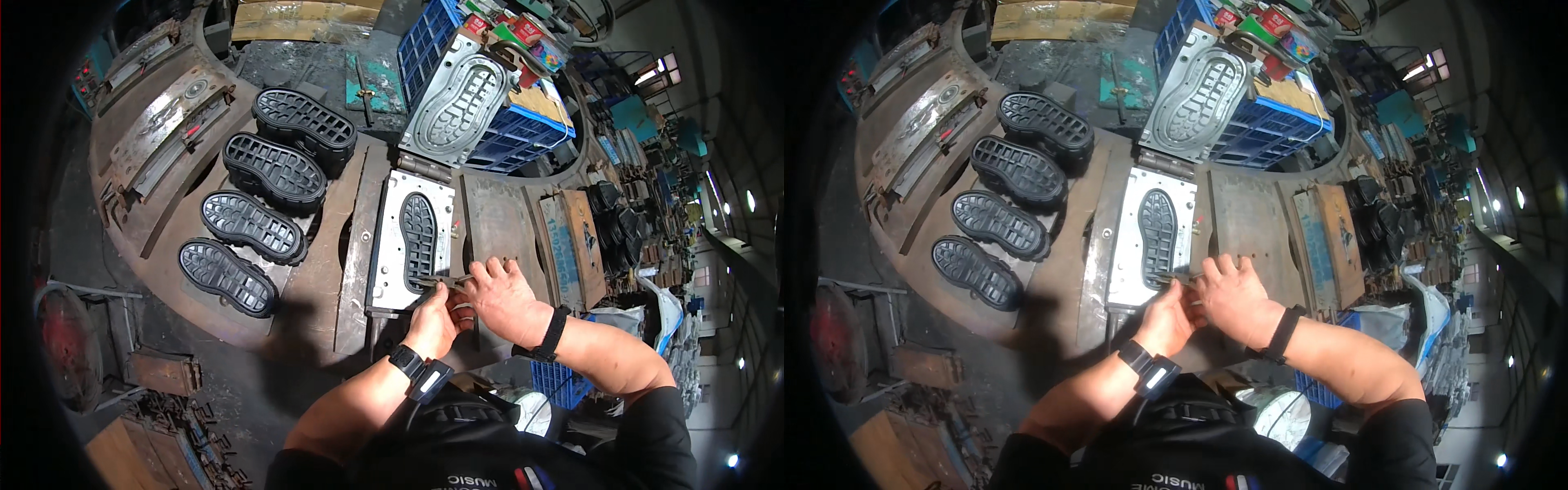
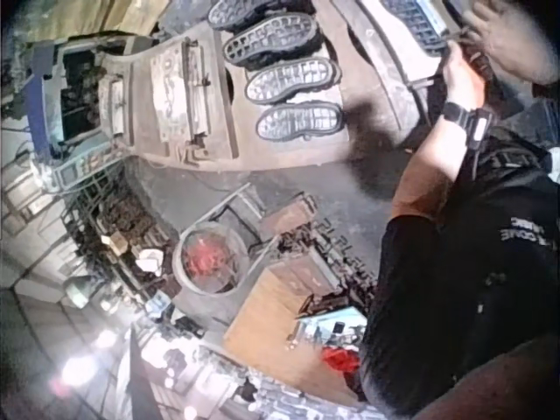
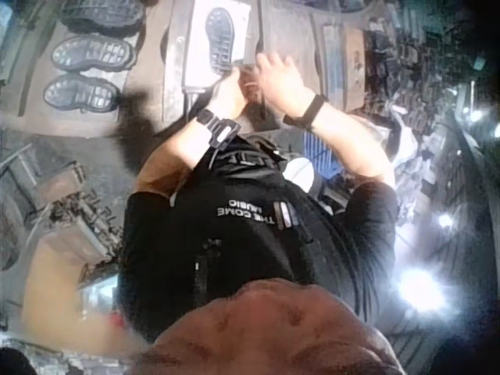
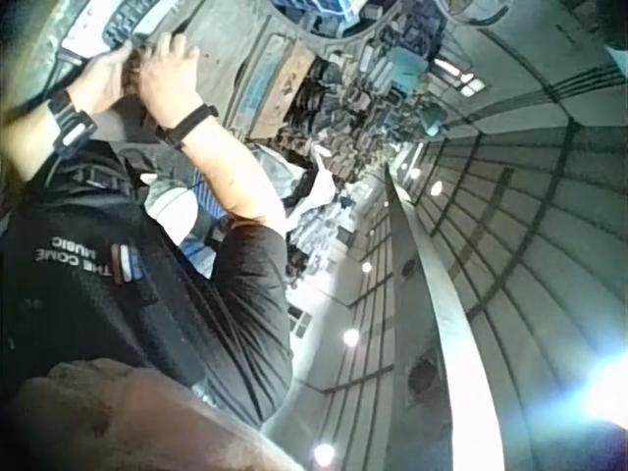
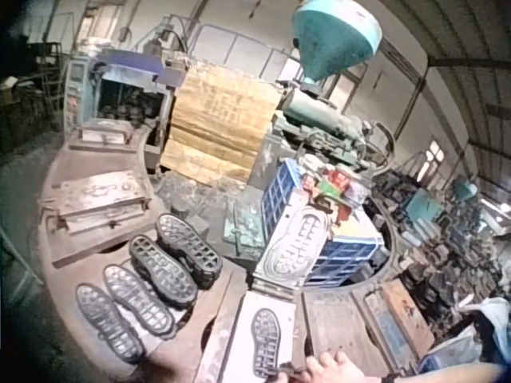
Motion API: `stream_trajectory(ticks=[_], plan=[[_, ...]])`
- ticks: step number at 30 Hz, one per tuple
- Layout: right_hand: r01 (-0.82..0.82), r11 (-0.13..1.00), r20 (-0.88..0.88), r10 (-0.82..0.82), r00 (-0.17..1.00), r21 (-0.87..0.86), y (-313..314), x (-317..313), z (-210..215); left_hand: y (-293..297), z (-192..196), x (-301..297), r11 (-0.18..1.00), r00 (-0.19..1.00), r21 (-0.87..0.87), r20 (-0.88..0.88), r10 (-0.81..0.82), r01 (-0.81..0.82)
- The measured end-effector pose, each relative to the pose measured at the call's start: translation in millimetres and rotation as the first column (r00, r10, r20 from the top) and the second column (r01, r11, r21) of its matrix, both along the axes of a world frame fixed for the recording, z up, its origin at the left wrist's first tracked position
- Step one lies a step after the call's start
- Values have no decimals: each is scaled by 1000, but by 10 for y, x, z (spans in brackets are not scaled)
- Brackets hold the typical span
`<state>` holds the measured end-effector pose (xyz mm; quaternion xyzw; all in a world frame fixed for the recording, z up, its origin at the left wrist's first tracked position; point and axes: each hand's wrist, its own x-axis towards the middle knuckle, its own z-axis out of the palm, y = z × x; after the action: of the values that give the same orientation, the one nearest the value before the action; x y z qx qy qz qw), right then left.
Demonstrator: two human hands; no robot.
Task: The person uses a metal tool to trim excess rubber from the edges of shoe soles that have been pressed in a mold. After trimming, the person stacks the finished soles and places them into a large plastic bag. The process is repeated for multiple soles throughout the video.
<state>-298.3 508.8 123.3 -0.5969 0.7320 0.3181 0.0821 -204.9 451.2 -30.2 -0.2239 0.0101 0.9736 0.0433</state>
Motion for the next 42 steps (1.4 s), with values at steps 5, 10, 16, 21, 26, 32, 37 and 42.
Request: stream_trajectory(ticks=[5,10,16,21,26,32,37,42], plan=[[-52,999,-25,52,998,-1,-70,41,-179,-28,15,14,1000,995,-28,103,-2,5],[-27,993,34,31,999,-114,-42,-2,-214,-35,64,-41,1000,990,-25,140,5,-2],[118,993,7,-118,993,33,-89,-119,-273,44,75,-159,999,985,-39,173,-15,22],[412,827,317,-536,782,381,-327,-262,-104,159,11,-359,996,964,-37,250,85,-79],[401,780,589,-626,511,480,-250,-685,-286,284,52,-527,956,952,57,129,278,-287],[305,860,753,-507,419,409,-32,-998,-664,484,-171,-775,829,875,-423,145,461,-366],[409,905,953,-12,302,-118,510,-1328,-1030,603,-145,-1012,861,907,-374,102,408,-345],[611,755,971,-199,-131,237,1817,-2396,446,1146,1250,-2125,316,898,-924,-316,-307,-217]])
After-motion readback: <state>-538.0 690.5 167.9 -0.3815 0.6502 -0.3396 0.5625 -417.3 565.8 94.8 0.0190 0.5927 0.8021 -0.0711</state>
